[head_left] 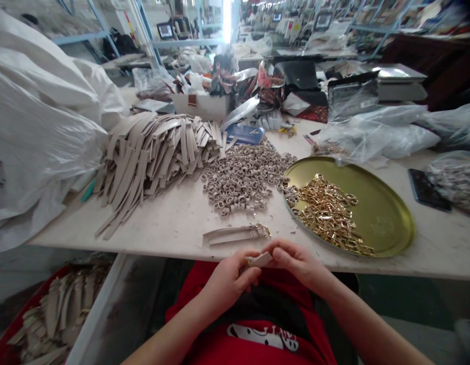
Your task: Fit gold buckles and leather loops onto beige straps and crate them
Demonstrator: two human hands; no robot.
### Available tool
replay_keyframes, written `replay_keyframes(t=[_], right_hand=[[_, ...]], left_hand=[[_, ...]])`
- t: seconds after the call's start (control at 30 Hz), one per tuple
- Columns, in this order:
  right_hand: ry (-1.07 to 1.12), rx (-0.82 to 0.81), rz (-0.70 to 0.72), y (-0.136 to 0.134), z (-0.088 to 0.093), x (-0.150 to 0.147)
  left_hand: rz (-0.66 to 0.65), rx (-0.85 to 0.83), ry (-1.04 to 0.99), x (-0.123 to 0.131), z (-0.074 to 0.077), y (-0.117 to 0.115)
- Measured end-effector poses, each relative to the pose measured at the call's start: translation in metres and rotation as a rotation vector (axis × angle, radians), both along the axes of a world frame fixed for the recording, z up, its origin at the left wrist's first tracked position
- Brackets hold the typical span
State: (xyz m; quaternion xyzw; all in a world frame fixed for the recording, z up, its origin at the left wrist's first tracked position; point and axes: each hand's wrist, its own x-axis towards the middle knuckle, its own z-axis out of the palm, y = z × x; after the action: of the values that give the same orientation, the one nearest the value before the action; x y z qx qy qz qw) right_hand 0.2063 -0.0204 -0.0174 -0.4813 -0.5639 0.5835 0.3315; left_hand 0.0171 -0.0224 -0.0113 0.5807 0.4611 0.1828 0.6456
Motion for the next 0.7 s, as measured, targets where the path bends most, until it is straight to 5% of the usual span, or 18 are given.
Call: replay_keyframes(t=[0.17,0.37,0.53,0.7], right_hand=[[-0.629,0.500,-0.220,0.076,-0.014,0.019],[-0.958,0.482,-0.166,0.117,-0.026,0.013],[-0.730,0.406,-0.293,0.120,-0.024,0.025],[0.036,-0.043,-0.223,0.082,-0.007,0.013]], left_hand=[[0.044,0.021,0.065,0.002,0.001,0.016],[0.124,0.008,0.091,0.001,-0.005,0.023],[0.172,0.062,0.078,0.002,-0.005,0.025],[0.290,0.173,0.010,0.008,0.007,0.031]])
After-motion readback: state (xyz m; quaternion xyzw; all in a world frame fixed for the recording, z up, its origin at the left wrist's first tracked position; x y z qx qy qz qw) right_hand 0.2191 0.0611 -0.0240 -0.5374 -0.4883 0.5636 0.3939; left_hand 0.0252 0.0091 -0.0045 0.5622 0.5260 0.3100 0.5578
